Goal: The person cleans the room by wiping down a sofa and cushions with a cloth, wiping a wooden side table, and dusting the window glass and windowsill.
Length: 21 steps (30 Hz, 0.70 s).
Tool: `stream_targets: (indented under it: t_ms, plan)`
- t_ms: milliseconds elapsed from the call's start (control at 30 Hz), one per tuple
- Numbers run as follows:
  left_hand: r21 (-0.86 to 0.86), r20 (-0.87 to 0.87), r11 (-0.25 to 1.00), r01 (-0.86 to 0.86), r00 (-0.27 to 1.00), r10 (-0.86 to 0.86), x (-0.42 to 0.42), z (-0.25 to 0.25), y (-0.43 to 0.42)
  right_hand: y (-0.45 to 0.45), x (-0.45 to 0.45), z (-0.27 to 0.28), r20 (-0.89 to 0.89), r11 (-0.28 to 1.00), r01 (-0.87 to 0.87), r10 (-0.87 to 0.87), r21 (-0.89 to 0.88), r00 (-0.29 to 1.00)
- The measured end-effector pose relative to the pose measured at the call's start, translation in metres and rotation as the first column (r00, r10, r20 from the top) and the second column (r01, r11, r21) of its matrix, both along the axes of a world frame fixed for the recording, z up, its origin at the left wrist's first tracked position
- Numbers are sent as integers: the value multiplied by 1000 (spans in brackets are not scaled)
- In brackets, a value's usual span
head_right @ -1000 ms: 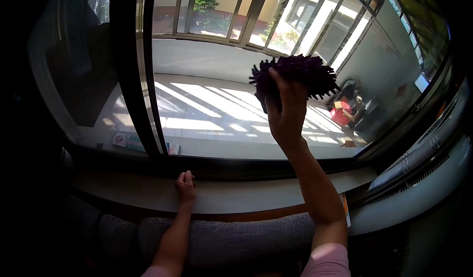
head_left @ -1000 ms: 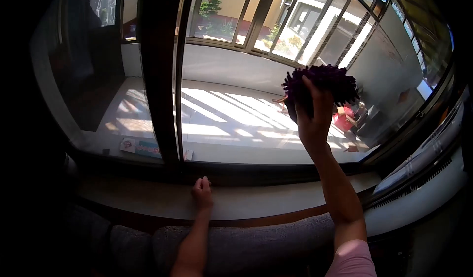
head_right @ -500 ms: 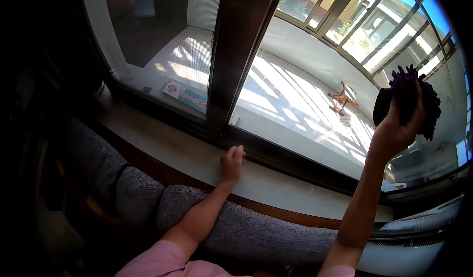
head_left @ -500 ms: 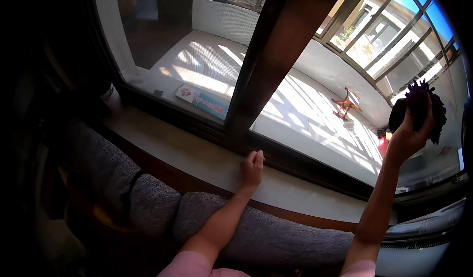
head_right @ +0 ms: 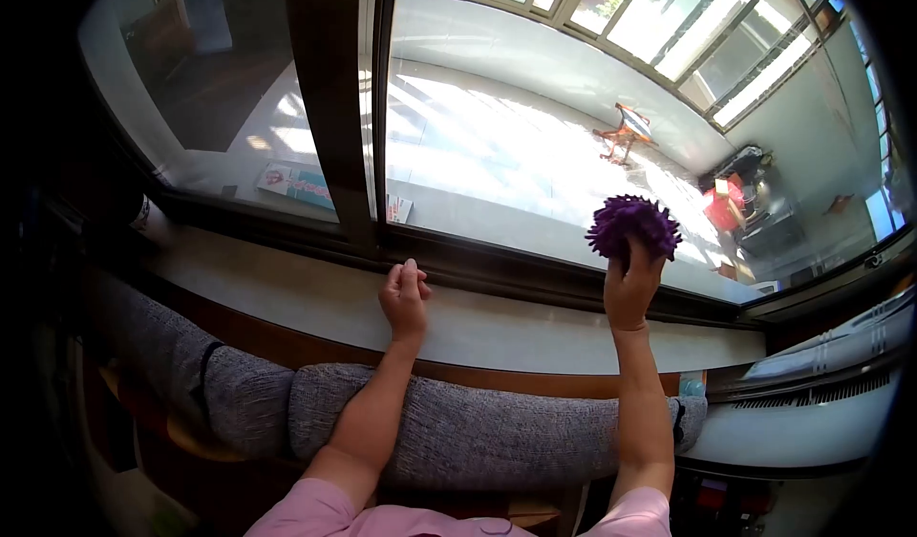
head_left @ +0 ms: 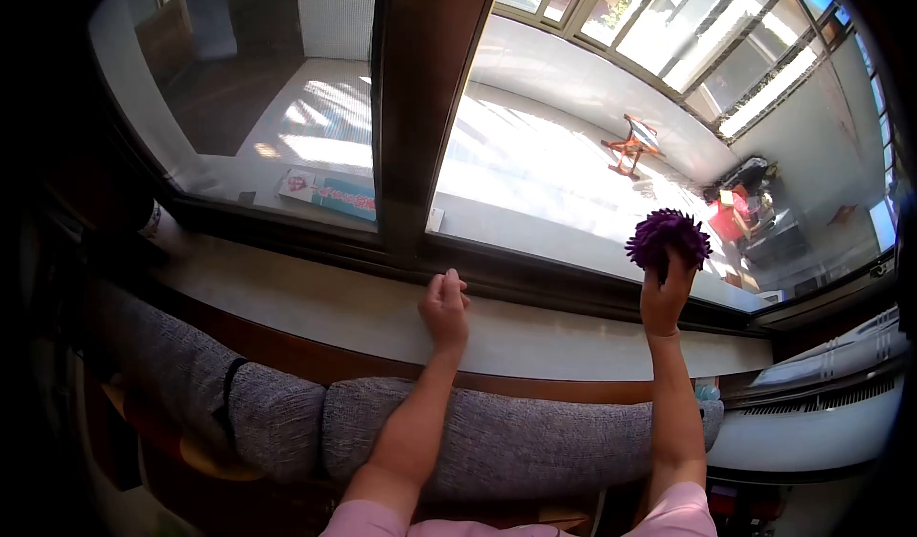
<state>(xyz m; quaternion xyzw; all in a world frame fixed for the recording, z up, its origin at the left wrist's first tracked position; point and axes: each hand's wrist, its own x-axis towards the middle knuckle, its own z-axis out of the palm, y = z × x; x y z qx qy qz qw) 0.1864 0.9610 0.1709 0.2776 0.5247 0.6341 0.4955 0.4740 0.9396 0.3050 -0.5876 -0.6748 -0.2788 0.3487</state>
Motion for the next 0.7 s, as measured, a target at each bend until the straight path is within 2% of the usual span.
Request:
stream_targets:
  t_ms: [33,67,133,200,233,267,300,333,400,500,533,567,600,633,700]
  plan:
    - [-3,0,1000,10,1000,-10,0,0,0,0,10,9,-278,996,0,26,94,960]
    - [-6,-3,1000,26,1000,-26,0,0,0,3,15,24,-531,982,32,75,188,844]
    - [-13,-2,1000,28,1000,-28,0,-4,0,14,-6,58,-488,946,117,49,302,871]
    - [-16,20,997,70,997,-70,0,-1,1,26,-52,64,-434,943,8,146,333,889]
    - [-9,11,999,41,999,-41,1,-2,1,31,-66,54,-337,955,-110,204,276,919]
    - [0,4,1000,10,1000,-10,1,-3,1,36,-85,45,-123,952,-220,249,213,960]
    - [8,-11,1000,15,1000,-15,1,-4,1,43,-98,29,94,957,-270,261,103,961]
    - [16,-25,1000,18,1000,-17,0,-5,1,46,-109,8,257,955,-284,256,79,932]
    - [34,-25,998,46,999,-46,-2,-8,3,48,-108,-17,234,924,-381,376,-28,896]
    - [46,-41,999,20,999,-18,-2,-10,3,29,-53,-41,261,961,-269,277,-69,925]
    - [37,-39,999,28,999,-27,-2,-12,3,15,-27,-46,184,978,-173,193,-116,964]
    - [42,-43,999,27,999,-25,-2,-12,4,4,3,-50,156,992,-61,78,-109,985]
    - [47,-48,999,25,999,-22,-1,-12,4,-7,34,-55,126,1000,7,-6,-5,992]
    - [52,-42,998,24,999,-22,0,-10,4,-21,69,-66,-67,979,158,-168,-129,983]
    - [40,-46,999,30,999,-28,1,-9,3,-30,109,-64,-314,934,353,-320,52,894]
